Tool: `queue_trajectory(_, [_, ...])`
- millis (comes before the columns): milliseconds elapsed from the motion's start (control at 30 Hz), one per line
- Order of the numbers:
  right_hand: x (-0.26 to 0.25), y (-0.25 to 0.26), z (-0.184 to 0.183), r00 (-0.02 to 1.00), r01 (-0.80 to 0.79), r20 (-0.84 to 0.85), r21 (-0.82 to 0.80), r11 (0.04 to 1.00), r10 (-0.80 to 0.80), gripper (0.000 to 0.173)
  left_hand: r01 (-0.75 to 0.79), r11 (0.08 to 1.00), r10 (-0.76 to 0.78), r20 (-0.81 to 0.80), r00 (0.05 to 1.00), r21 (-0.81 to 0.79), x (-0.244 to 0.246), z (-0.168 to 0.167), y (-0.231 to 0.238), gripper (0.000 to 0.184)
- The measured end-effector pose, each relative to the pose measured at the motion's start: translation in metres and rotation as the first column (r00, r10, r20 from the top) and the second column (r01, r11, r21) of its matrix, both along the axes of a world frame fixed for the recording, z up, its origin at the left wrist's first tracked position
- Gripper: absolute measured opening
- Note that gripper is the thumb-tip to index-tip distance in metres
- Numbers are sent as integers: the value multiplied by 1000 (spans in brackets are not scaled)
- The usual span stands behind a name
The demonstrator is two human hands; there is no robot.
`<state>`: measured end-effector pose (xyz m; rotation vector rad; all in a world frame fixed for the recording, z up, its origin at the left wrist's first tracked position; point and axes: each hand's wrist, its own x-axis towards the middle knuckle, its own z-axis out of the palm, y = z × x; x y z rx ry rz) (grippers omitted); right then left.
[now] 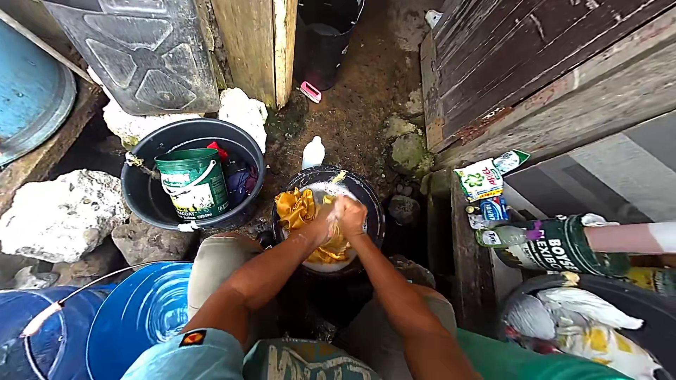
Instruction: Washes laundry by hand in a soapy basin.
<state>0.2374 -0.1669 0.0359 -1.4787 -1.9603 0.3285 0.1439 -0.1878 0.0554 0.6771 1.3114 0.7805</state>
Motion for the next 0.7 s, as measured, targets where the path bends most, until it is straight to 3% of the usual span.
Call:
queue_trajectory(33, [12, 13, -1, 997, 51, 63, -50, 997, -48, 46, -16, 999, 16, -11, 1000, -42, 7, 4, 3, 44])
queue_trajectory(100, [17, 19, -5, 991, 108, 78, 32, 994, -110, 52, 4, 1000, -5, -41, 999, -22, 7, 12, 5, 43])
queue_trajectory(200, [-15, -10, 0, 992, -50, -97, 277, 960, 80, 35, 14, 990, -18, 29, 999, 140, -15, 12, -4, 34])
queue_trajectory(233, [-21, -12, -2, 988, -84, -95, 345, 935, 124, 37, 48, 983, -55, 32, 998, 179, -21, 12, -8, 34])
queue_trajectory(267, [-17, -9, -3, 990, -95, -66, 322, 942, 123, 37, 86, 981, -86, -6, 996, 173, -20, 10, -9, 35])
queue_trajectory(333, [10, 8, 1, 999, -25, 40, 66, 998, 23, 34, 32, 998, -33, 16, 999, 55, -2, 10, -2, 37])
queue_trajectory(367, [22, 19, 0, 996, 35, 78, -11, 999, -34, 42, 14, 1000, -14, 4, 1000, 19, 4, 16, 3, 38])
queue_trajectory(400, [24, 22, -3, 993, 79, 82, 3, 997, -79, 47, 17, 1000, -16, -18, 1000, 16, 5, 21, 5, 39])
queue_trajectory(433, [19, 18, -2, 994, 90, 52, 47, 995, -92, 47, 19, 999, -18, -22, 1000, 42, 1, 23, 6, 39])
queue_trajectory(500, [-5, -5, 4, 997, -18, -65, 207, 978, 32, 31, -30, 994, 24, 57, 998, 103, -9, 14, 1, 35])
queue_trajectory(567, [-22, -14, 2, 990, -112, -43, 350, 930, 135, 34, -16, 993, 5, 90, 996, 121, -18, 10, -9, 32])
queue_trajectory(600, [-14, -11, 3, 994, -106, 20, 272, 957, 105, 35, 32, 996, -36, 34, 999, 86, -17, 12, -10, 34])
queue_trajectory(633, [1, -4, 8, 996, -51, 70, 61, 997, 47, 36, 37, 999, -38, 19, 999, 6, -12, 14, -6, 37])
queue_trajectory(700, [28, 28, 8, 990, 138, 8, -347, 927, -144, 48, -16, 996, 19, 34, 999, -85, -2, 26, 9, 43])
